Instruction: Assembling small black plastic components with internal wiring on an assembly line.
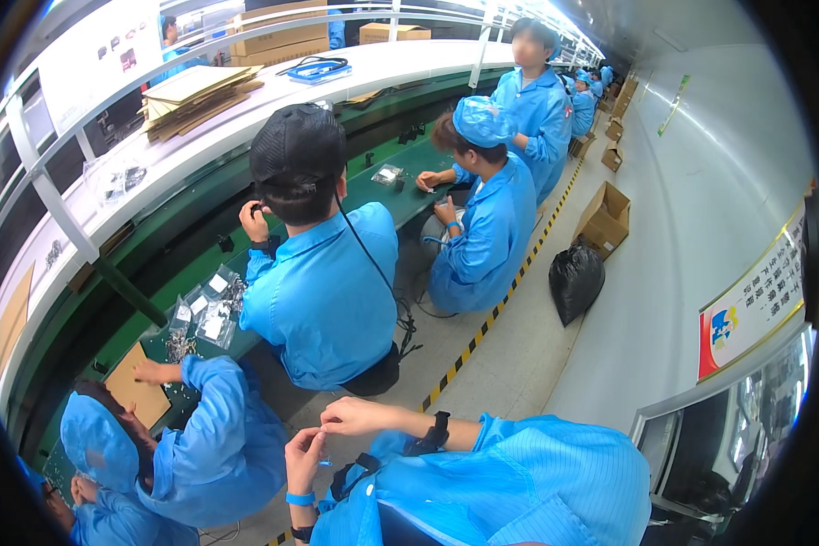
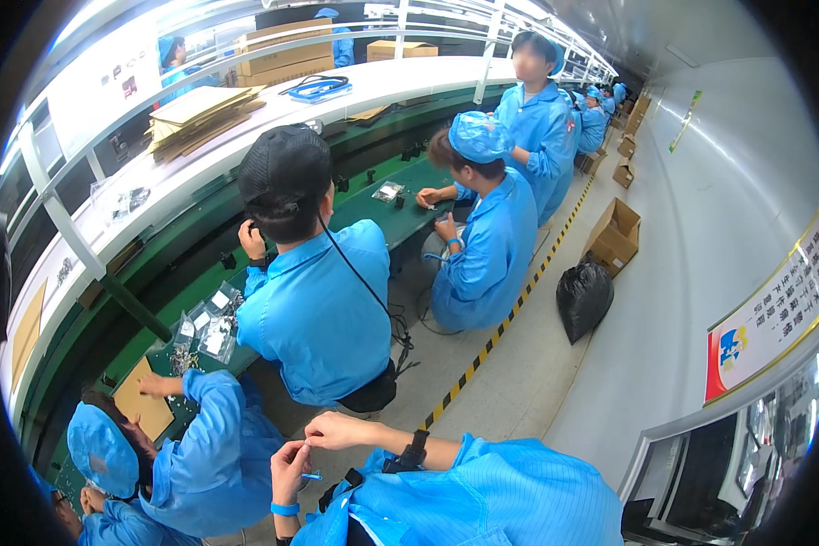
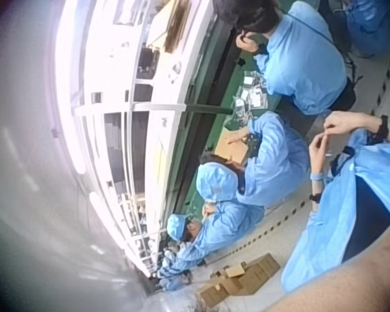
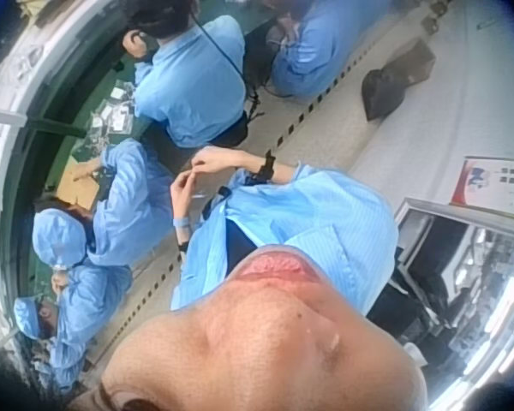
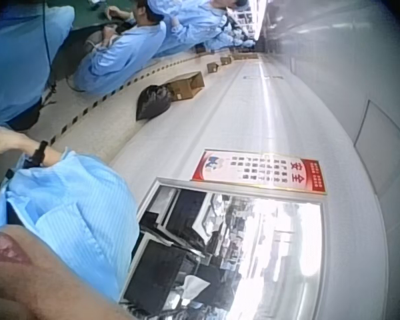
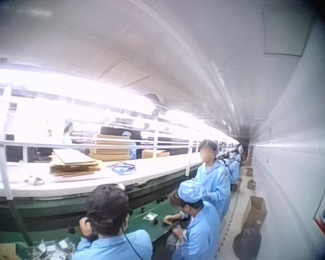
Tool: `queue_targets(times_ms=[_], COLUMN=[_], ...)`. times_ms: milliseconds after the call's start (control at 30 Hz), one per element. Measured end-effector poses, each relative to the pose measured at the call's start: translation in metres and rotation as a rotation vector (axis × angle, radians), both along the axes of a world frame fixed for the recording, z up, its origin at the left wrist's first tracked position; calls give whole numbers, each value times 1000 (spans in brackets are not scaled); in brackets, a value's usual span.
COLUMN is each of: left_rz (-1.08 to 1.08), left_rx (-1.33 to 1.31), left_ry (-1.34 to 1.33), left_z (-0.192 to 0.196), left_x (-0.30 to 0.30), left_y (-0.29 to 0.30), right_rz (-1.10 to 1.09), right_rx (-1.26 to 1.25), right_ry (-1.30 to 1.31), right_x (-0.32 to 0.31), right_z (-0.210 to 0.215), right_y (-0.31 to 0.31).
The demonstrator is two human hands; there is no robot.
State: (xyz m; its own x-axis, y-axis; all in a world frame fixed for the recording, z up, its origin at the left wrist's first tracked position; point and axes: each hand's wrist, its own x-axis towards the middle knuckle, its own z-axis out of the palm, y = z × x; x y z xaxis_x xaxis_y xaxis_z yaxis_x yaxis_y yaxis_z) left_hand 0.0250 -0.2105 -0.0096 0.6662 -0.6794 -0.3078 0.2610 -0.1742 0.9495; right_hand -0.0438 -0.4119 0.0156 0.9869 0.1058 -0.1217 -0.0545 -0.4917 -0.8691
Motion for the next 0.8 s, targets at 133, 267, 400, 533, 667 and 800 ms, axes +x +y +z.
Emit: queue_targets(times_ms=[133,267,400,533,667,800], left_rz=[2,-6,-2,-11,-17,-33], left_rx=[-40,-48,-50,-2,-33,39], left_ry=[14,23,32,6,37,-4], left_z=[-5,-4,-2,7,3,1], left_x=[0,-2,-4,-4,-4,-3], left_y=[2,2,4,1,7,11], right_rz=[-3,-9,-6,4,31,-5], right_rx=[-16,-20,-12,-31,-29,142], right_ry=[19,29,30,3,31,-7], right_x=[-1,-3,-4,-5,-5,-14], right_z=[2,2,0,0,-1,4], right_y=[1,2,3,4,8,-28])
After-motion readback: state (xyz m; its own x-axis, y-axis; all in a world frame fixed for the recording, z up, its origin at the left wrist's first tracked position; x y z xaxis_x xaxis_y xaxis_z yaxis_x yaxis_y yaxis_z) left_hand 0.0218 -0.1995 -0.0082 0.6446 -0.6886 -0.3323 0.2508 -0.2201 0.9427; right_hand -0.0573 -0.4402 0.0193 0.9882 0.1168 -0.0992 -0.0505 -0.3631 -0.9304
